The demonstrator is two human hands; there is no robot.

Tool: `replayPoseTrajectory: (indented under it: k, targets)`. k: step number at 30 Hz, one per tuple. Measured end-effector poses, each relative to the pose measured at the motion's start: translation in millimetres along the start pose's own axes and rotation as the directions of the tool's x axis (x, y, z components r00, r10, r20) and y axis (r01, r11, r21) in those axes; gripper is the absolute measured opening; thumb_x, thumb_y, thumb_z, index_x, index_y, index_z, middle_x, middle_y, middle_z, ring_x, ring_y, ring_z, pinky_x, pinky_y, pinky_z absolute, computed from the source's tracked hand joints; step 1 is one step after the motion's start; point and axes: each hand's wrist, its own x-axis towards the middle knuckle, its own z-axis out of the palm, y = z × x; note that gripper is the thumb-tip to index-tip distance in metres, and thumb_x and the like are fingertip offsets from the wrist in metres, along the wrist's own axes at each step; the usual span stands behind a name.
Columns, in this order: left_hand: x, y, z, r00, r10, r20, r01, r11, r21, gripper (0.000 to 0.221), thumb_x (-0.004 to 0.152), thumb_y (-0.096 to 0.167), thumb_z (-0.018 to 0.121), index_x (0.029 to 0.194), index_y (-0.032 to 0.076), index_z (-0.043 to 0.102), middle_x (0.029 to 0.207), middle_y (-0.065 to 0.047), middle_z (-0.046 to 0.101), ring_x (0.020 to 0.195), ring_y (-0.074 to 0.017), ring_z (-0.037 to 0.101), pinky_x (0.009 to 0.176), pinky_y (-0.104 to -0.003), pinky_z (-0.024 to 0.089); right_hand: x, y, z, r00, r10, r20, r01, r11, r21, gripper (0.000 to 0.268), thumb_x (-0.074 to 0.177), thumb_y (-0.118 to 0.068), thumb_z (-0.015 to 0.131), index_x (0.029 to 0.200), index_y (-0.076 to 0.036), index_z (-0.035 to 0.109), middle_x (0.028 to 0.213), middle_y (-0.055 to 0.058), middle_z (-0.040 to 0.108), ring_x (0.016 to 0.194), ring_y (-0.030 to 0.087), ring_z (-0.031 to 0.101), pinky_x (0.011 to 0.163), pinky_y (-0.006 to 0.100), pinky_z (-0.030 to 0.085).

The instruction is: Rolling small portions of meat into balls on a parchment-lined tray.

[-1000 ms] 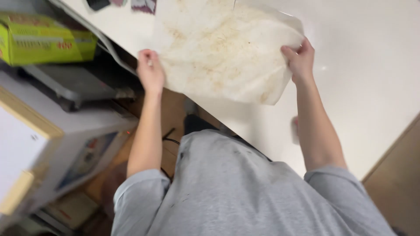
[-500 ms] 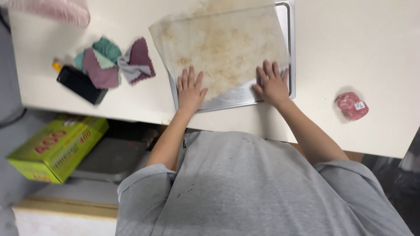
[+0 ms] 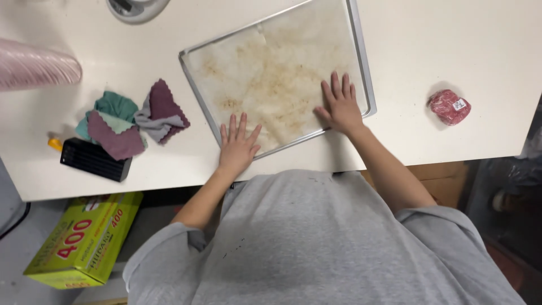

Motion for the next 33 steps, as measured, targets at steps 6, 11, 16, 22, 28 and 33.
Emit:
replayPoseTrajectory:
  k: [6, 11, 16, 22, 28, 33]
  targets:
    - [-7.1, -4.1, -6.1, 0.999, 0.039, 0.03, -0.038, 0.998, -0.046, 0.068, 0.093, 0.043, 0.065, 0.156, 0.03, 0.045, 0.171, -0.018, 0.01, 0.156, -0.0455, 0.003, 0.12, -0.069, 0.008, -16.5, 1.6, -5.1, 0.988, 0.118, 0.097, -0.12, 0.993, 0.021, 0.078, 0.1, -0.051, 0.057, 0.163, -0.012, 0.033, 0.173, 0.018, 0.009, 0.156, 0.05, 0.002, 0.123, 0.065, 0.01]
    - [-6.5, 2.7, -37.0, 0.991, 0.014, 0.135, -0.012, 1.0, -0.016, 0.067, 0.091, 0.042, 0.068, 0.153, 0.032, 0.046, 0.172, -0.016, 0.01, 0.157, -0.0427, 0.004, 0.122, -0.067, 0.008, 1.9, -8.8, -10.0, 0.991, 0.086, 0.099, -0.093, 0.994, 0.065, 0.077, 0.099, -0.044, 0.064, 0.162, -0.012, 0.034, 0.173, 0.018, 0.011, 0.156, 0.051, 0.003, 0.122, 0.066, 0.012]
    - [30.8, -10.5, -6.0, 0.999, -0.017, 0.038, 0.018, 0.999, -0.036, 0.059, 0.099, 0.043, 0.068, 0.153, 0.031, 0.047, 0.176, -0.015, 0.011, 0.161, -0.0406, 0.005, 0.128, -0.064, 0.008, 39.0, -86.7, 13.3, 0.979, -0.2, -0.029, 0.202, 0.975, 0.095, 0.076, 0.097, -0.035, 0.073, 0.161, -0.013, 0.038, 0.174, 0.016, 0.02, 0.159, 0.049, 0.011, 0.129, 0.061, 0.017]
    - [63.5, -13.3, -23.5, 0.982, -0.158, -0.099, 0.158, 0.987, -0.011, 0.094, 0.09, 0.059, 0.068, 0.165, 0.018, 0.028, 0.173, -0.013, 0.006, 0.158, -0.0407, -0.001, 0.121, -0.072, 0.001, 69.1, -98.3, 19.9, 0.938, -0.331, 0.1, 0.334, 0.943, -0.011, 0.08, 0.102, -0.06, 0.052, 0.164, -0.014, 0.029, 0.172, 0.01, 0.016, 0.158, 0.037, 0.009, 0.126, 0.06, 0.01]
    - [63.2, -12.0, -34.1, 0.98, -0.195, -0.046, 0.194, 0.981, -0.034, 0.105, 0.086, 0.07, 0.066, 0.166, 0.018, 0.021, 0.174, -0.01, 0.002, 0.157, -0.0416, -0.007, 0.119, -0.074, -0.005, 59.6, -4.4, -16.5, 0.999, -0.035, 0.023, 0.036, 0.998, -0.048, 0.072, 0.104, -0.054, 0.045, 0.163, -0.015, 0.033, 0.172, 0.007, 0.02, 0.157, 0.033, 0.011, 0.124, 0.06, 0.006]
    - [62.4, -15.8, -36.6, 0.98, -0.17, -0.101, 0.169, 0.985, -0.016, 0.089, 0.083, 0.052, 0.074, 0.156, 0.014, 0.04, 0.168, -0.013, 0.019, 0.153, -0.0427, 0.011, 0.118, -0.068, 0.01, -19.4, 0.3, -91.7, 0.967, 0.197, -0.163, -0.053, 0.777, 0.628, 0.039, 0.1, -0.024, 0.07, 0.129, 0.003, 0.066, 0.123, 0.017, 0.072, 0.112, 0.025, 0.069, 0.096, 0.036, 0.053]
